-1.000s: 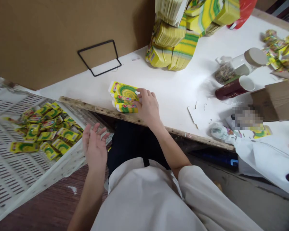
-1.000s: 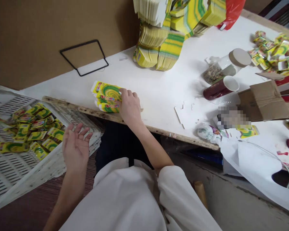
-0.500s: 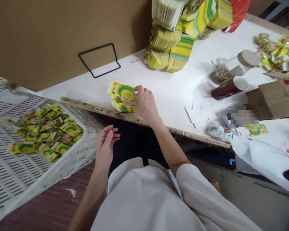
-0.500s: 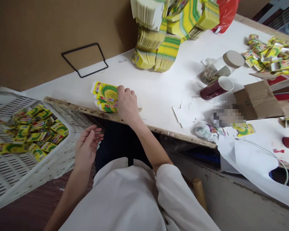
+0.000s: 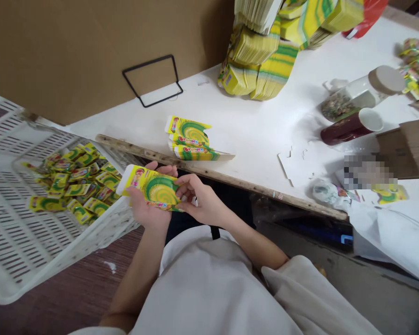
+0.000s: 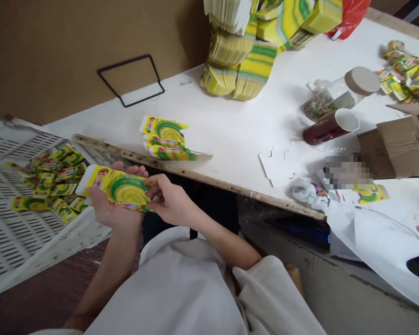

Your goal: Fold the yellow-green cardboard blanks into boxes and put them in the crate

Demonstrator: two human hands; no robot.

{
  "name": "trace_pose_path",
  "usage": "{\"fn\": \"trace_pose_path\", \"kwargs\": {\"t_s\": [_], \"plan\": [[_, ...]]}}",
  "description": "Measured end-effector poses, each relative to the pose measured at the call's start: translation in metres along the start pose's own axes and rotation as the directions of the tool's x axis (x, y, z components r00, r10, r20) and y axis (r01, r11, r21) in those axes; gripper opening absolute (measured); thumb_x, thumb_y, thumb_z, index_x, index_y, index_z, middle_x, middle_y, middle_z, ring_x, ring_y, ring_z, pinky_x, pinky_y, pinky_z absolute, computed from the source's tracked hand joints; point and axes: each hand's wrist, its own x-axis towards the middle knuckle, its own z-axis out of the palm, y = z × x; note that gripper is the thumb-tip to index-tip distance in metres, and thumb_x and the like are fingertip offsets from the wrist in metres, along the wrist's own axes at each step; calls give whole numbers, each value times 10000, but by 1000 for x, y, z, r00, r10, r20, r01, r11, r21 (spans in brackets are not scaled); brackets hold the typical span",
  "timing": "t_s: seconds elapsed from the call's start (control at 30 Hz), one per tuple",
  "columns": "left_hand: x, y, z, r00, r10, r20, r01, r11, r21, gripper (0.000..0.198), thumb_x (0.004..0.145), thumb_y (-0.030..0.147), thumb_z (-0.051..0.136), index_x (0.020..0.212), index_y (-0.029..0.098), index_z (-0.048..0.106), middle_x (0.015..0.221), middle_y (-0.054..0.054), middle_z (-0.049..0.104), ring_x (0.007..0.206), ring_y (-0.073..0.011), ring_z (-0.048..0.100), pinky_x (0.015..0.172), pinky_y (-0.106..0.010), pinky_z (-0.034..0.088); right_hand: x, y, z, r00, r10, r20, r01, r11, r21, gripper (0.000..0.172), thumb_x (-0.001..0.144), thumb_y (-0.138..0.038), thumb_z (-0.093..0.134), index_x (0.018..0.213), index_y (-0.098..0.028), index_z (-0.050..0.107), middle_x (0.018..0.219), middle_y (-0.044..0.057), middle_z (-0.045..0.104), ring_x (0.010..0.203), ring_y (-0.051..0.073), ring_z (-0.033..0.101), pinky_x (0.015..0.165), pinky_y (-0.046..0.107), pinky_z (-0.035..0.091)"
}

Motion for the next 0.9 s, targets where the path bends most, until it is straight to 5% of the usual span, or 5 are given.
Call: {"fn": "trace_pose_path", "kwargs": {"t_s": [0.23, 0.4, 0.57, 0.73, 0.9], "plan": [[1, -8, 5, 978, 63, -197, -72, 997, -36, 570, 696, 765, 696, 783, 215, 572, 642, 36, 419, 555, -118, 400, 546, -251, 409, 1, 21, 15, 994, -9, 112, -14, 979, 204, 587, 748, -406, 858, 1182, -209, 514, 978, 9, 609, 846, 138, 601, 721, 256, 515], [-1, -13, -11, 995, 13, -95, -3, 994, 105, 650, 641, 851, 686, 883, 251, 632, 841, -8, 591, 787, -171, 590, 767, -291, 525, 5, 22, 6, 998, 21, -63, -20, 1000, 10, 518, 807, -457, 805, 1192, -200, 571, 926, 3, 646, 757, 130, 579, 701, 261, 491], [-7, -17, -18, 993, 20, -115, 5, 977, 214, 404, 727, 551, 835, 878, 221, 657, 881, 2, 656, 805, -139, 635, 808, -273, 541, 1, 20, -4, 988, 56, -143, -47, 997, 66, 393, 859, -530, 716, 1022, -178, 655, 923, 24, 700, 765, 142, 627, 705, 267, 518], [0, -12, -21, 990, 37, -138, -2, 969, 246, 434, 660, 530, 887, 838, 205, 663, 811, 10, 670, 750, -134, 642, 737, -253, 542, -3, 12, -10, 972, -51, -228, -11, 966, -260, 230, 965, -400, 609, 913, -191, 688, 810, 7, 695, 726, 143, 611, 672, 260, 487], [26, 28, -47, 986, -124, 113, 94, 966, 239, 714, 708, 796, 688, 1122, 214, 706, 1086, -115, 735, 946, -257, 711, 838, -373, 583, -6, -6, -33, 970, -234, 72, 230, 774, -590, 118, 944, -194, 661, 1018, -229, 746, 989, 48, 757, 920, 196, 638, 881, 354, 486]]}}
